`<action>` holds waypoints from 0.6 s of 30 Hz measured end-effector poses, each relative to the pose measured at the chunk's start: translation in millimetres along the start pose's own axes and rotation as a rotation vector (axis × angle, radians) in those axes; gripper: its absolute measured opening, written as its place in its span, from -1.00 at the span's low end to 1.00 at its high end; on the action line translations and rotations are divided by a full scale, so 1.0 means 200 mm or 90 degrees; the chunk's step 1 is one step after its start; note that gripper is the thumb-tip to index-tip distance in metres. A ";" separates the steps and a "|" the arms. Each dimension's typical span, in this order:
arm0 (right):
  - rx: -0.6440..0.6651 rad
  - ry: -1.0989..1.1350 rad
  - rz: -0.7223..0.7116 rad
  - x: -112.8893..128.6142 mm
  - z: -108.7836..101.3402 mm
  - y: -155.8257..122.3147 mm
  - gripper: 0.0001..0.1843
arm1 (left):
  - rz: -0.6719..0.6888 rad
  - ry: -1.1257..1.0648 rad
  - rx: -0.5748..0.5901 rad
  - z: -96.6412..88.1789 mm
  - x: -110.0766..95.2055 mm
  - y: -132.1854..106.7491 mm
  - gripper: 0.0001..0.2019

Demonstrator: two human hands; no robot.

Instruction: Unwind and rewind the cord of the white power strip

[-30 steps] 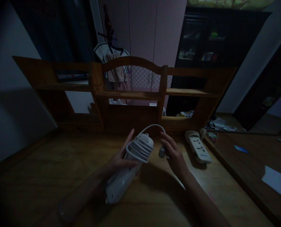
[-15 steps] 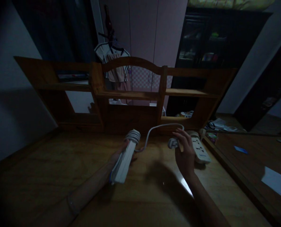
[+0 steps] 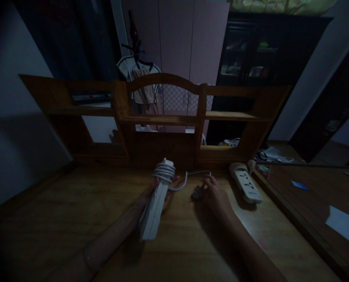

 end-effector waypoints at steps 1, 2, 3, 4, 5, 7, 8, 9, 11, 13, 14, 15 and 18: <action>-0.035 -0.011 0.018 0.03 -0.03 -0.01 -0.50 | 0.000 0.022 0.030 0.00 0.02 0.00 -0.49; -0.074 -0.014 0.024 0.07 -0.05 -0.02 -0.47 | 0.002 0.043 0.056 0.01 0.04 -0.01 -0.50; -0.108 -0.009 0.007 0.12 -0.07 -0.03 -0.46 | 0.002 0.064 0.074 0.00 0.06 -0.01 -0.51; -0.109 0.001 -0.028 0.17 -0.08 -0.04 -0.45 | -0.001 0.079 0.079 0.00 0.07 -0.01 -0.53; -0.083 0.014 -0.073 0.21 -0.07 -0.05 -0.45 | -0.004 0.091 0.086 0.00 0.09 0.00 -0.54; 0.000 0.031 -0.160 0.28 -0.02 -0.06 -0.42 | -0.019 0.110 0.113 0.00 0.11 0.00 -0.51; 0.042 0.034 -0.192 0.30 0.00 -0.07 -0.42 | -0.030 0.117 0.126 0.00 0.11 0.01 -0.49; 0.078 0.033 -0.214 0.30 0.03 -0.07 -0.43 | -0.045 0.125 0.139 0.00 0.11 0.01 -0.46; 0.132 0.026 -0.233 0.28 0.07 -0.07 -0.46 | -0.074 0.155 0.161 0.01 0.11 0.01 -0.42; 0.172 0.015 -0.233 0.25 0.09 -0.06 -0.47 | -0.085 0.201 0.187 0.02 0.09 0.01 -0.41; 0.188 0.004 -0.228 0.23 0.09 -0.05 -0.45 | -0.088 0.230 0.203 0.03 0.09 0.01 -0.42; 0.205 -0.011 -0.216 0.21 0.08 -0.04 -0.42 | -0.095 0.258 0.220 0.03 0.09 0.01 -0.42; 0.232 -0.077 -0.168 0.18 0.04 -0.04 -0.31 | -0.144 0.328 0.289 0.06 0.10 0.01 -0.34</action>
Point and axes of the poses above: each hand's wrist, its own y-axis towards the middle knuckle, its own z-axis out of the palm, x = y × z, the point moved 3 cm from there along y, towards the middle knuckle, and after that the axes turned 13 degrees about x, right-handed, at the moved point
